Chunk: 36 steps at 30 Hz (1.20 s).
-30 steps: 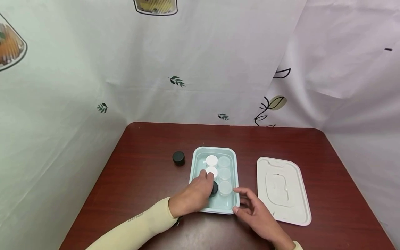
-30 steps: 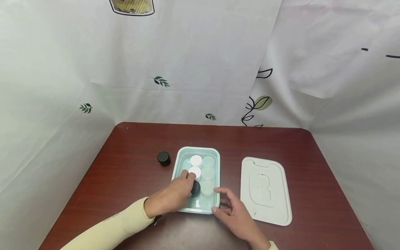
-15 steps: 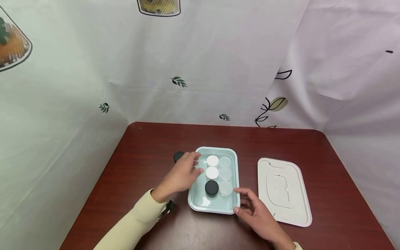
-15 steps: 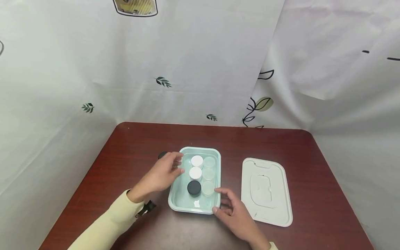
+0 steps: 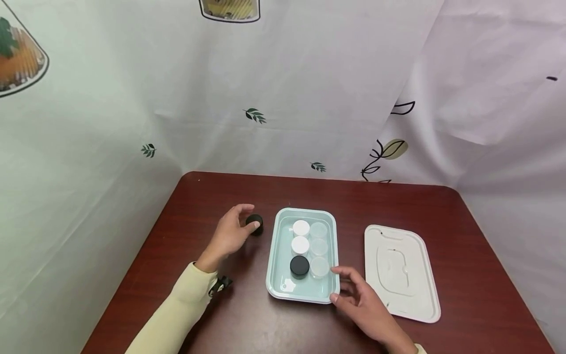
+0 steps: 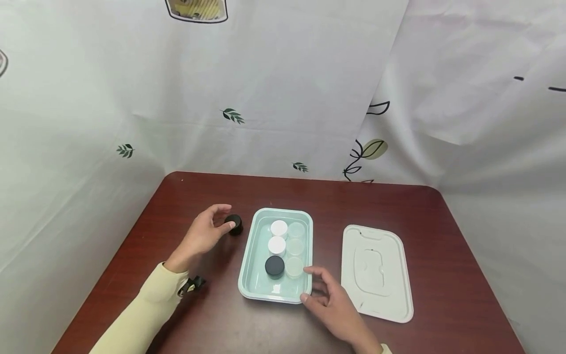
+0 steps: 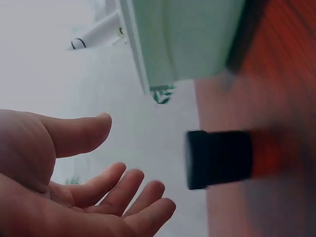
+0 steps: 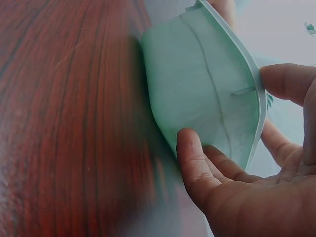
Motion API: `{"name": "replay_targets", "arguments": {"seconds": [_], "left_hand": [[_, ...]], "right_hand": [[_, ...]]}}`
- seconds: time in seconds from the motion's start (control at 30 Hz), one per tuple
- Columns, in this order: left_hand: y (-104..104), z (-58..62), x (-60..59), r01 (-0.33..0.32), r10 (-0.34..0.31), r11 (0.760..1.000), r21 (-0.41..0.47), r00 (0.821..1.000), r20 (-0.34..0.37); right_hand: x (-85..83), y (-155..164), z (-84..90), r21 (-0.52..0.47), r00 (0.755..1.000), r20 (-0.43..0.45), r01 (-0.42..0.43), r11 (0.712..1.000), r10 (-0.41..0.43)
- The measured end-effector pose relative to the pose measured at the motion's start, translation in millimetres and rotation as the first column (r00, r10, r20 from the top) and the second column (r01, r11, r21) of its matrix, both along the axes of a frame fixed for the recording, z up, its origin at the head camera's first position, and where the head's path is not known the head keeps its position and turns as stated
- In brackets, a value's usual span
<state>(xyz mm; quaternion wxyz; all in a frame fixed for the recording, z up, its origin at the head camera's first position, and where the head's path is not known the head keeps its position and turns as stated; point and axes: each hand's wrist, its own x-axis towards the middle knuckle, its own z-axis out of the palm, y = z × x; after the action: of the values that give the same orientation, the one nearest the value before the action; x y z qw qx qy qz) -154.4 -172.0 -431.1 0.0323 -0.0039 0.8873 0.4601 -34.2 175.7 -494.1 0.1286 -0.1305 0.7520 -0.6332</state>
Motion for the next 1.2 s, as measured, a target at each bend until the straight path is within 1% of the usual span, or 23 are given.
{"name": "replay_targets", "arguments": {"seconds": [0.1, 0.17, 0.27, 0.37, 0.5, 0.67, 0.73, 0.87, 1.0, 1.2], "left_hand": [[-4, -7.3, -3.1, -0.021, 0.021, 1.000, -0.007, 0.999, 0.025], [-5, -12.0, -5.2, -0.022, 0.022, 1.000, -0.010, 0.999, 0.034], [-6, -18.8, -8.9, -0.026, 0.026, 1.000, 0.008, 0.998, 0.049], [-7, -25.1, -12.3, -0.023, 0.021, 0.999, 0.046, 0.998, 0.061], [-8, -32.4, -15.6, -0.012, 0.002, 0.993, 0.119, 0.996, 0.089], [-10, -41.7, -19.0, -0.008, -0.014, 0.984, 0.176, 0.993, 0.120], [-11, -46.4, -20.4, -0.006, -0.022, 0.979, 0.202, 0.991, 0.135], [-14, -56.2, -22.4, 0.002, -0.049, 0.962, 0.272, 0.985, 0.165], [-17, -61.0, -22.8, 0.010, -0.069, 0.948, 0.319, 0.982, 0.175], [-20, -63.3, -21.8, 0.026, -0.092, 0.936, 0.350, 0.981, 0.172]], "right_hand": [[0.5, 0, 0.5, 0.002, 1.000, 0.006, 0.001, 1.000, -0.001], [0.7, -1, 1.0, 0.004, 1.000, 0.008, 0.003, 1.000, -0.003], [1.2, -1, 1.1, 0.005, 1.000, 0.011, 0.006, 1.000, -0.006], [1.6, -1, 1.0, 0.005, 1.000, 0.009, 0.005, 1.000, -0.006], [1.9, -2, 1.2, 0.006, 1.000, 0.006, 0.007, 1.000, -0.007], [2.0, -2, 1.1, 0.015, 1.000, 0.012, 0.019, 1.000, -0.020], [1.8, -2, 1.0, 0.016, 1.000, 0.017, 0.024, 1.000, -0.024], [1.5, -2, 1.3, 0.013, 1.000, 0.019, 0.020, 1.000, -0.020], [1.3, -2, 2.2, 0.009, 1.000, 0.010, 0.014, 1.000, -0.014], [1.4, -3, 3.5, 0.006, 1.000, 0.014, 0.023, 1.000, -0.023]]}}
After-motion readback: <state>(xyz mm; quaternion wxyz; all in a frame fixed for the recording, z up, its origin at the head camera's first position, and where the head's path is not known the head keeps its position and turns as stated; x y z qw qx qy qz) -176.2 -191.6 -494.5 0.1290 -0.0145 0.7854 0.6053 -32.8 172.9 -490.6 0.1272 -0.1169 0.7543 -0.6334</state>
